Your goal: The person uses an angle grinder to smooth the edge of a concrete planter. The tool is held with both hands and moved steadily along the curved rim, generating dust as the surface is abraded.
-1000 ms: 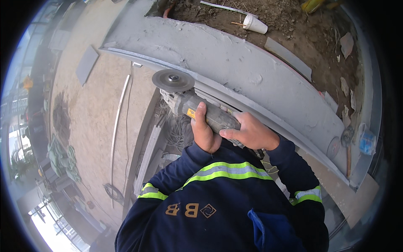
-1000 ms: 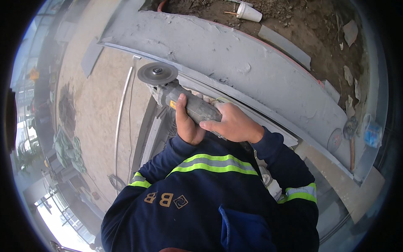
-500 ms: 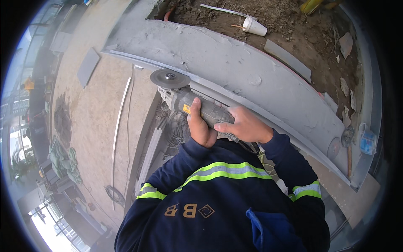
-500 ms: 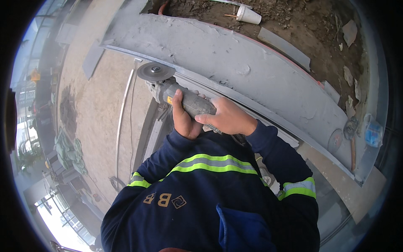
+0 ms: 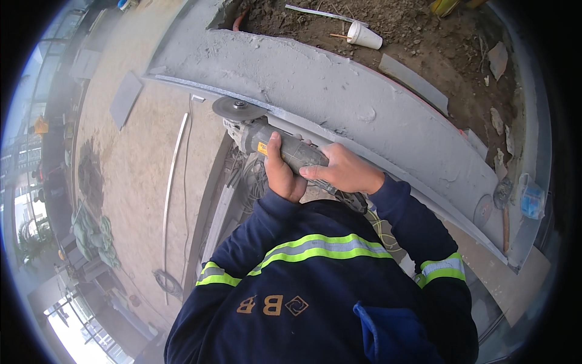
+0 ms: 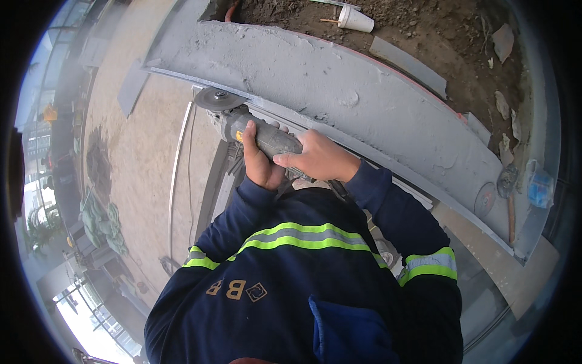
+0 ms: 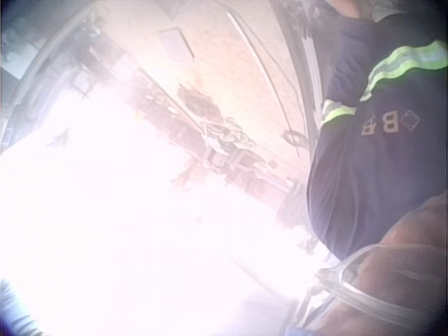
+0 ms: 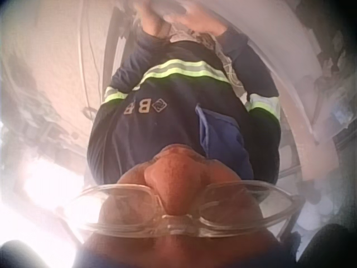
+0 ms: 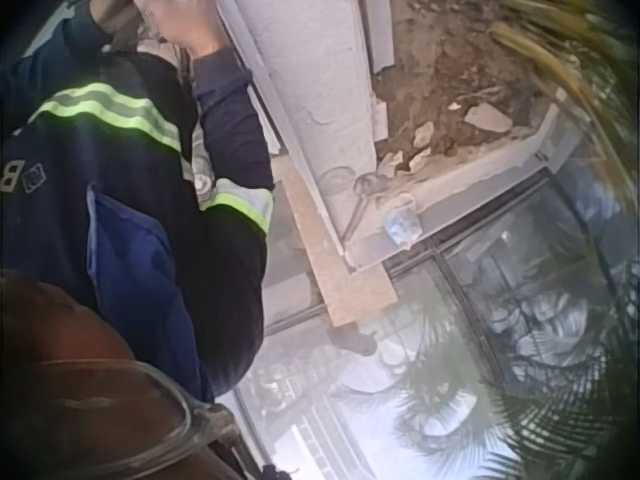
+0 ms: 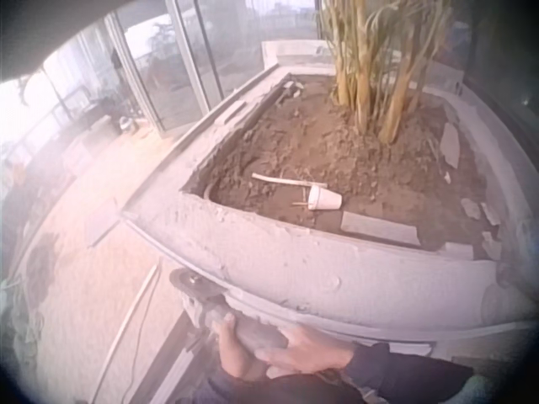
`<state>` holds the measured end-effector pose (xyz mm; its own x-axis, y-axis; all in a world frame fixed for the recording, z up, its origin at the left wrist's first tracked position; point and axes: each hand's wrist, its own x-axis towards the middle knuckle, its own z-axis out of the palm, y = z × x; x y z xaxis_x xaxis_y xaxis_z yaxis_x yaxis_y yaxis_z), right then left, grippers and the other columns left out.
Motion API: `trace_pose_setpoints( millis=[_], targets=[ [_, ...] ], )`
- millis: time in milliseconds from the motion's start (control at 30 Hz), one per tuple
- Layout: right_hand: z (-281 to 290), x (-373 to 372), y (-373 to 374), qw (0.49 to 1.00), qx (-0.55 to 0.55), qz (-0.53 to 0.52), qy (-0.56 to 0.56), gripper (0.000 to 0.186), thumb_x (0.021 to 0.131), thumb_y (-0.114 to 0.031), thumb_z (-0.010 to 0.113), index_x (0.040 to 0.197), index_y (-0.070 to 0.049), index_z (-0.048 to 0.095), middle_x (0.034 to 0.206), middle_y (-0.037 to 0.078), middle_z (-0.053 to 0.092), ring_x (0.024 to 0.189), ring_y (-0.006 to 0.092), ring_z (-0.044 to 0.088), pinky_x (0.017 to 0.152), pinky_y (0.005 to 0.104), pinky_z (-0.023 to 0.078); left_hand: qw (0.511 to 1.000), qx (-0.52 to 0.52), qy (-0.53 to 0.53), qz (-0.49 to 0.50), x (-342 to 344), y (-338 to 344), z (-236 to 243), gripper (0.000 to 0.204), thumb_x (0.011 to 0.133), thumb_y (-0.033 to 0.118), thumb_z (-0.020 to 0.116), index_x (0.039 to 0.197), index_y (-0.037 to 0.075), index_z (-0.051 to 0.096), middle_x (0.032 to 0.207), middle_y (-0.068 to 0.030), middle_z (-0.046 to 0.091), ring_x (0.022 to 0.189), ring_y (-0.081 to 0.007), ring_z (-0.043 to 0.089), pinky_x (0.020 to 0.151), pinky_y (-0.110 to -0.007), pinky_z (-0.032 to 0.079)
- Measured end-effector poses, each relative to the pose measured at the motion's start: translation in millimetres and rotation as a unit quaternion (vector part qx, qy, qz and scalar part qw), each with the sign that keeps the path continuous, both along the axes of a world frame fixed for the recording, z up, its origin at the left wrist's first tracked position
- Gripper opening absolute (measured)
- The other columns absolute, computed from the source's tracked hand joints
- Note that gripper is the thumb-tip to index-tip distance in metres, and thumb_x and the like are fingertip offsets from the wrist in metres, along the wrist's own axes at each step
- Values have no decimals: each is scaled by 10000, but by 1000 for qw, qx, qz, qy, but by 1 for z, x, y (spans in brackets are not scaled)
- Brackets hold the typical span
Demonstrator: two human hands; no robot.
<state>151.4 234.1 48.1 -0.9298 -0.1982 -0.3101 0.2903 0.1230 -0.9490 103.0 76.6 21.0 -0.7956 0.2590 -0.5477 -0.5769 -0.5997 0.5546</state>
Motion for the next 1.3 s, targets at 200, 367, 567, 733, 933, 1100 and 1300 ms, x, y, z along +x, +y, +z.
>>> trace_pose_setpoints(
  millis=[200, 367, 567, 733, 933, 1100, 1300],
  targets=[
    [21, 17, 5, 1000, -18, -3, 12, 485, 928, -332, 763, 1112, 114, 705, 928, 216, 749, 872, 222, 706, 841, 387, 555, 1000, 0, -5, 0, 21, 4, 12, 466, 1012, 482, 660, 1189, 60, 571, 1056, -95, 652, 1013, -273, 663, 927, -466, 567],
    [50, 30, 12, 999, 6, 16, -30, 492, 918, -331, 762, 1093, 125, 703, 909, 209, 744, 842, 237, 706, 806, 390, 560, 999, 28, 10, -17, 38, 2, 11, 436, 1028, 467, 636, 1162, 55, 590, 1037, -96, 656, 991, -260, 667, 919, -451, 569],
    [6, 7, 1, 1000, 10, 0, 3, 481, 910, -354, 763, 1021, 111, 721, 835, 221, 734, 788, 251, 707, 781, 396, 558, 1000, 11, -4, -21, 6, -4, -4, 488, 1002, 507, 661, 1156, 49, 592, 1043, -105, 661, 998, -279, 667, 919, -470, 571],
    [10, 5, 0, 1000, -3, -10, 20, 448, 908, -355, 763, 973, 87, 729, 799, 205, 727, 741, 248, 697, 747, 404, 556, 1000, 5, 0, -11, 5, -5, -4, 506, 999, 513, 664, 1161, 40, 586, 1049, -110, 663, 1003, -285, 669, 918, -473, 570],
    [27, 24, 8, 998, 8, 30, -49, 494, 918, -344, 771, 1116, 104, 714, 925, 158, 756, 859, 154, 658, 823, 368, 552, 1000, 0, 21, -21, 26, -3, 3, 496, 995, 507, 668, 1151, 42, 592, 1044, -111, 662, 987, -286, 671, 905, -467, 574],
    [19, 7, -2, 999, 41, 9, -6, 486, 900, -330, 786, 1104, 105, 713, 892, 157, 748, 840, 163, 654, 806, 362, 548, 1000, 13, 12, -19, 3, -11, -6, 486, 984, 495, 691, 1194, 73, 569, 1053, -111, 668, 980, -286, 674, 901, -464, 579],
    [2, -14, -22, 997, 21, -42, 59, 508, 859, -369, 796, 1049, 96, 720, 906, 277, 739, 886, 338, 754, 835, 422, 568, 999, 15, 26, -15, -24, -25, -9, 486, 966, 488, 717, 1195, 92, 552, 1055, -107, 675, 996, -290, 671, 902, -469, 583]
  ],
)
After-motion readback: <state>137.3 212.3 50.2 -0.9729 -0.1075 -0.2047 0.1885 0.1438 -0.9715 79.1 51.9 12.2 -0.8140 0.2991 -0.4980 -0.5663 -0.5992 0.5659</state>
